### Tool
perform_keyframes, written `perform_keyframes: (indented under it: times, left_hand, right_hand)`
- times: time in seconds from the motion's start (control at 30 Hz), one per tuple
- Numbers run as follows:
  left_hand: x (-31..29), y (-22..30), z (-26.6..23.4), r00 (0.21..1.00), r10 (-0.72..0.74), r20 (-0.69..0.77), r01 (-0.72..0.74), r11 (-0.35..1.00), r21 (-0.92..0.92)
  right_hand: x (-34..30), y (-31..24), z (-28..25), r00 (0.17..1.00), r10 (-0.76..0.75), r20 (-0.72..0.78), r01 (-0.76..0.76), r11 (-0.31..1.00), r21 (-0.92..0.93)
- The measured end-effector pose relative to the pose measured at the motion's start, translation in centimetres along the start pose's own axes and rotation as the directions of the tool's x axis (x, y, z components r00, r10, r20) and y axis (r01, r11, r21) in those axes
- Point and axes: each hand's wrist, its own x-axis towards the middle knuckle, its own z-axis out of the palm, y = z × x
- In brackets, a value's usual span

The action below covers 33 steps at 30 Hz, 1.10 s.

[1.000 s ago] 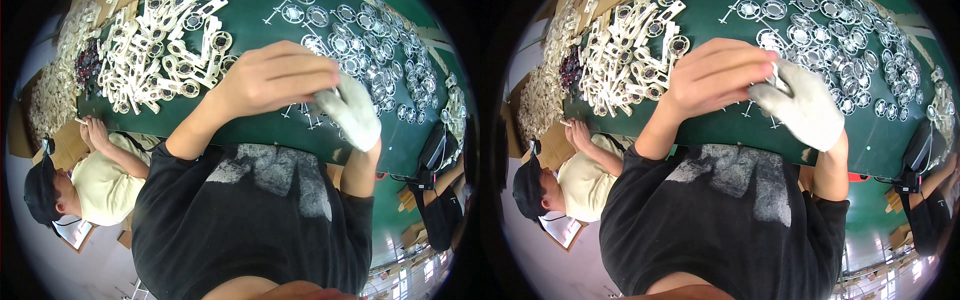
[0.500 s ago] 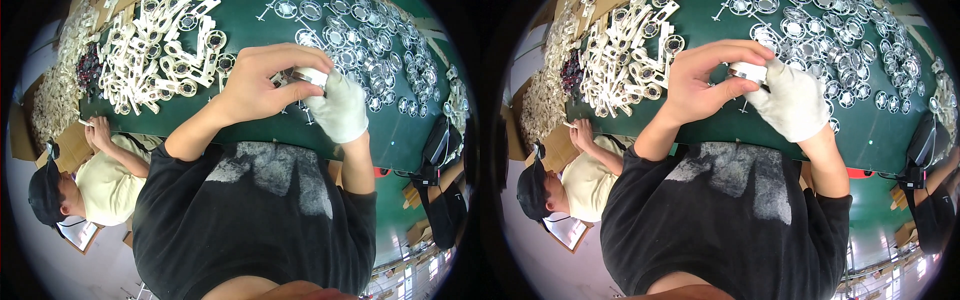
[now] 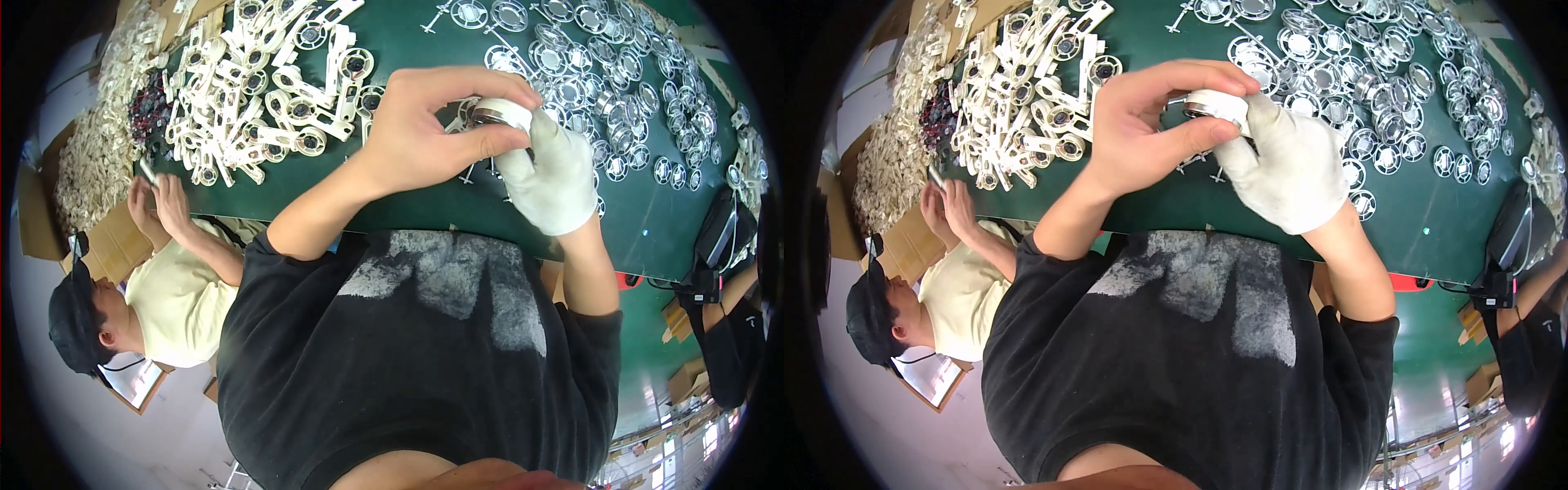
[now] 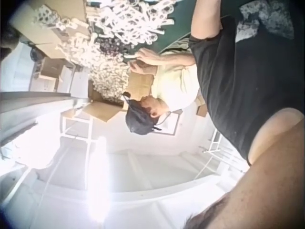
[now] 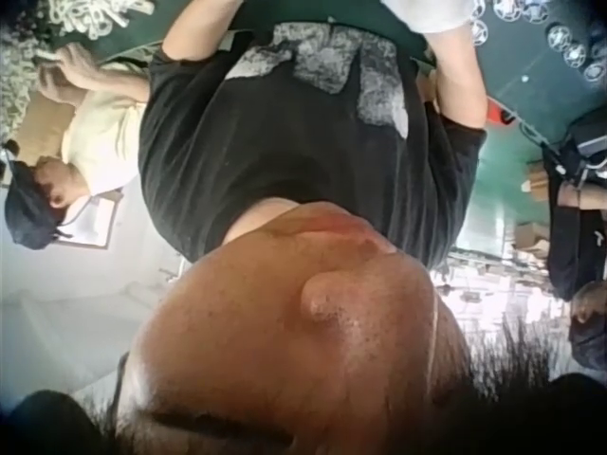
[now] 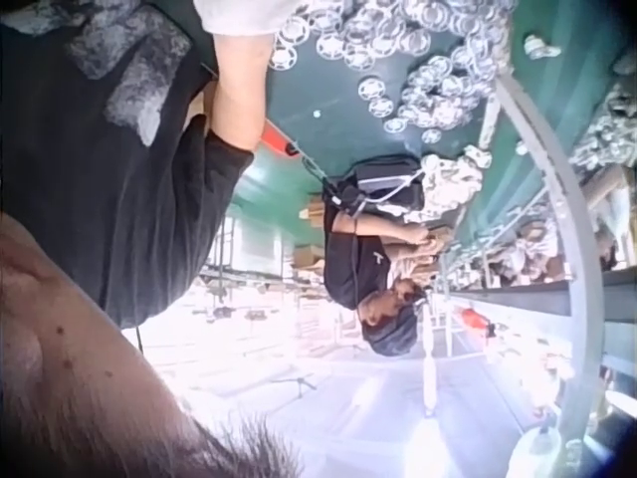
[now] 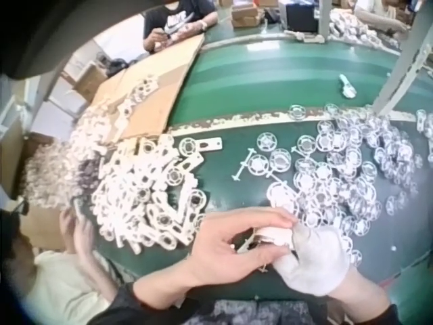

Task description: The person assembles small white plastic components into circular metal frames by hand, working on a production line.

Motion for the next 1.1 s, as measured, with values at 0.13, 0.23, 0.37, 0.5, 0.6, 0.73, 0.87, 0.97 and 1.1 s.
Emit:
perform_keyframes:
  times: [0.13,0.23,0.37,0.5,0.6,0.73,0.87,0.97,1.1]
  left_hand:
    - [2.4,0.4,-2.4,0.992,-0.127,-0.022,0.129,0.985,0.112]
    - [7.2,-0.6,-7.7,0.860,-0.504,-0.077,0.509,0.856,0.092]
    - [8.8,-0.9,-11.0,0.900,-0.181,-0.397,0.258,0.954,0.152]
    - [7.4,0.4,-12.2,0.936,-0.232,-0.264,0.316,0.226,0.922]
    - [6.5,-0.8,-12.0,0.907,-0.253,-0.336,0.365,0.080,0.927]
    - [6.2,-0.3,-10.8,0.972,0.164,-0.171,0.088,0.418,0.904]
    - [5.2,-0.4,-7.8,0.993,0.091,-0.072,0.037,0.342,0.939]
    - [3.6,-0.4,-3.4,0.993,0.062,0.097,-0.113,0.339,0.934]
    - [3.1,-0.4,-0.2,0.963,0.198,0.183,-0.269,0.683,0.680]
  right_hand:
    - [0.4,-0.7,-1.1,0.968,0.219,0.119,-0.226,0.973,0.048]
    - [0.3,-0.2,-1.1,0.946,0.323,0.019,-0.322,0.932,0.167]
    - [0.9,-0.1,-1.0,0.958,0.284,-0.046,-0.270,0.942,0.201]
    - [0.9,0.5,-1.1,0.942,0.331,-0.053,-0.314,0.927,0.205]
    - [1.0,0.5,-0.9,0.944,0.328,-0.040,-0.307,0.915,0.261]
    - [0.9,1.0,-0.4,0.971,0.167,-0.169,-0.139,0.976,0.166]
    - [0.8,1.7,0.4,0.979,0.036,-0.200,-0.022,0.997,0.071]
    - [1.5,1.0,0.6,0.964,-0.069,-0.255,0.038,0.992,-0.124]
    - [0.8,1.8,1.1,0.971,0.093,-0.220,-0.138,0.970,-0.199]
